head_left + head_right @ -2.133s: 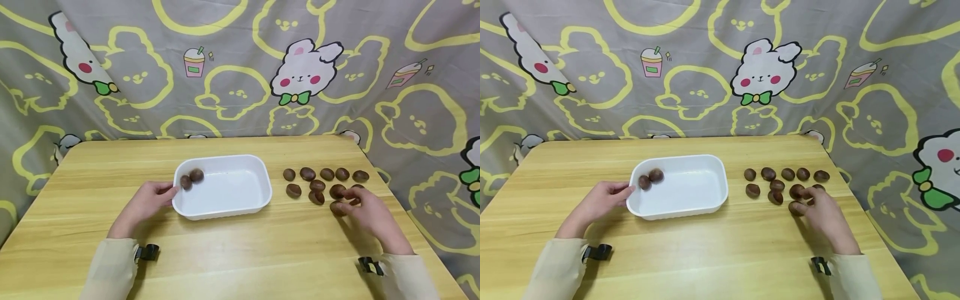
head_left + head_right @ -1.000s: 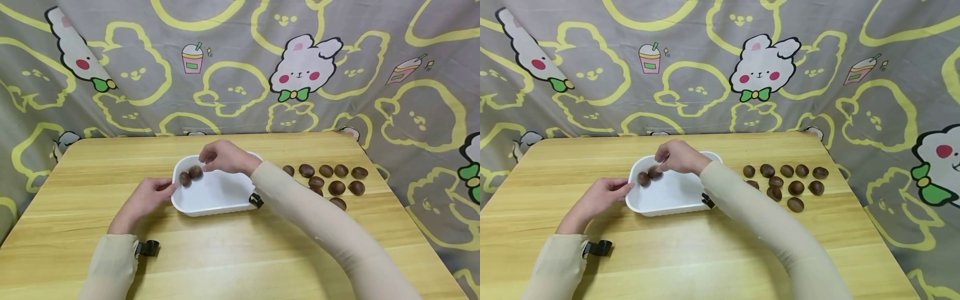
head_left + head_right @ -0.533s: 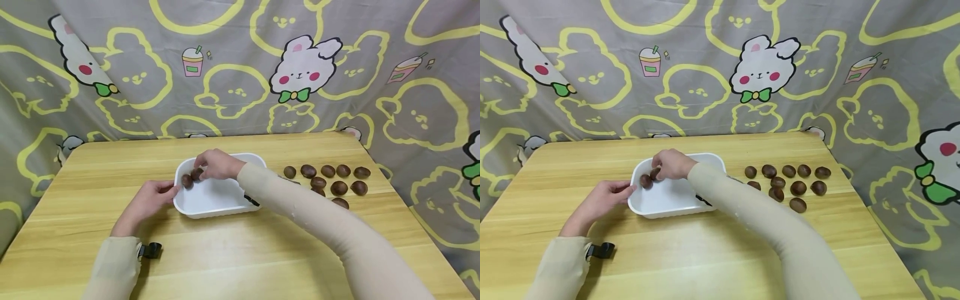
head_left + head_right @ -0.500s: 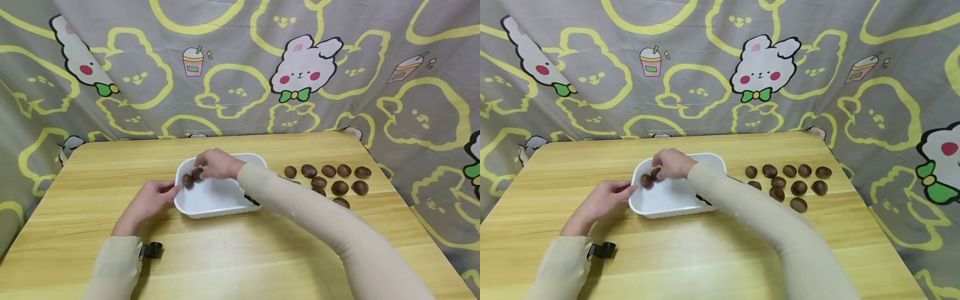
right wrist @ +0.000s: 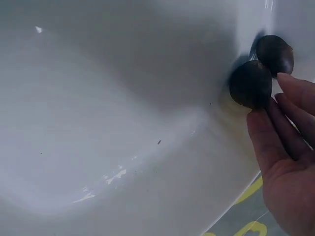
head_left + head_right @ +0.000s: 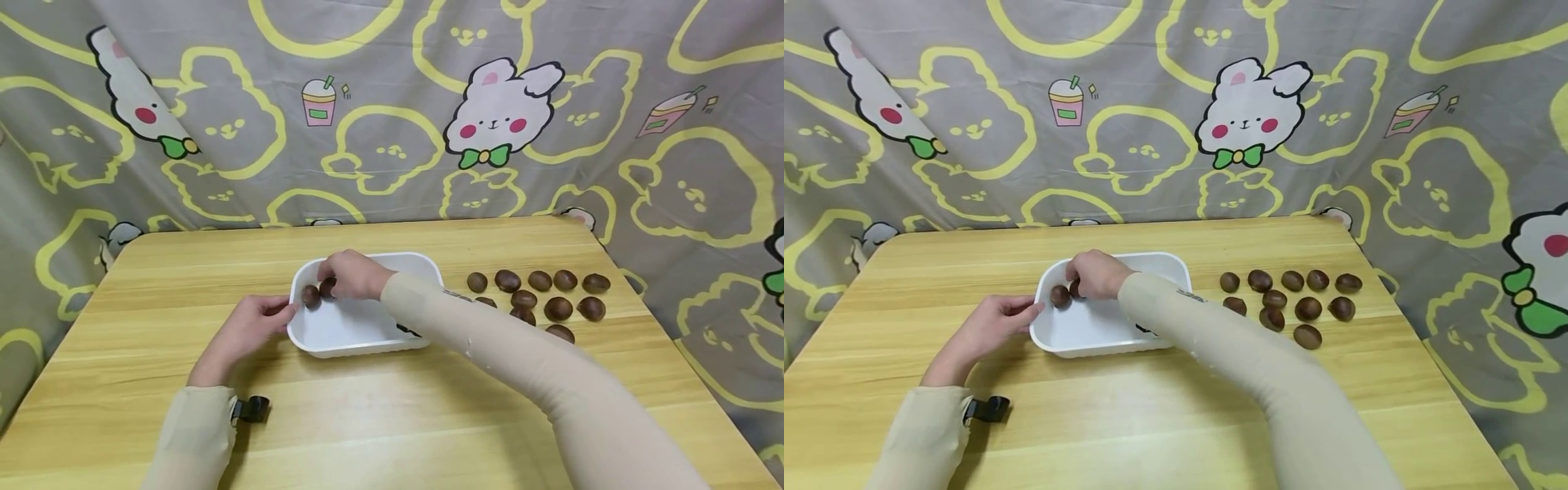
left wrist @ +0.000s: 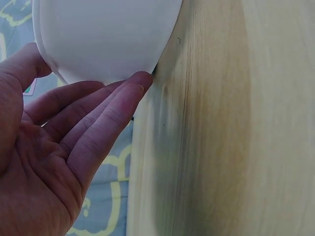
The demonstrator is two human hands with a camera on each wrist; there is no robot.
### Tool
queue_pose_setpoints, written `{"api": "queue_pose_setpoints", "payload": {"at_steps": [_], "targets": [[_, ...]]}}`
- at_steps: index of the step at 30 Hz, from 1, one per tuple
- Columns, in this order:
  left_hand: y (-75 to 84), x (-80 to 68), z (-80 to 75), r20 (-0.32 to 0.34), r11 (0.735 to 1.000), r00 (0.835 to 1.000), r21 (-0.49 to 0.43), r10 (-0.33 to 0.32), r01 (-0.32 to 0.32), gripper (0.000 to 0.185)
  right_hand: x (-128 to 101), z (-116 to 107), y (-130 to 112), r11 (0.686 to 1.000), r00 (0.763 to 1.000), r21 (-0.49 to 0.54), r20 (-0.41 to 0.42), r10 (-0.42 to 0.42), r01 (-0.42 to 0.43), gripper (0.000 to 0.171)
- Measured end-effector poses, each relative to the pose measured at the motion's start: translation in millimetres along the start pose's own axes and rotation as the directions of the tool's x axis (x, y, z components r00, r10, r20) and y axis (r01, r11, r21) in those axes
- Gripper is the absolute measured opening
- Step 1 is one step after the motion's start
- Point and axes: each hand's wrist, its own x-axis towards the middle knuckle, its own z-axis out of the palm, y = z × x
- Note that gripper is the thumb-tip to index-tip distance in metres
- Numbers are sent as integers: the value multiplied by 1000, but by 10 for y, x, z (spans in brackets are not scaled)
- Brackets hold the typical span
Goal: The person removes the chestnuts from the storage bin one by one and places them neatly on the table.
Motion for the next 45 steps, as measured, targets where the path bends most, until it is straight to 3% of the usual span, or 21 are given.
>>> {"api": "queue_pose_setpoints", "payload": {"at_steps": [4, 17, 27, 37, 45], "targets": [[20, 8, 8, 3, 1000, 1000, -17, -3, 3, 49, 1, 22, 22, 1000, 1000, -7, 4, 4, -4, 13], [5, 15, 15, 4, 1000, 1000, -26, -15, 16, 48, -24, 32, 84, 1000, 997, 20, 68, 23, -24, 20], [33, 16, 22, -1, 1000, 1000, -1, -17, 17, 47, -116, -160, 47, 998, 994, 58, 109, 29, -35, 20], [10, 2, 29, -5, 999, 999, -21, -48, 48, 47, -334, -328, 216, 960, 995, 279, 98, -35, 7, 27], [47, -4, 39, -2, 997, 999, -61, -43, 43, 49, -737, -514, 406, 896, 999, 441, 30, 29, -39, 27]]}}
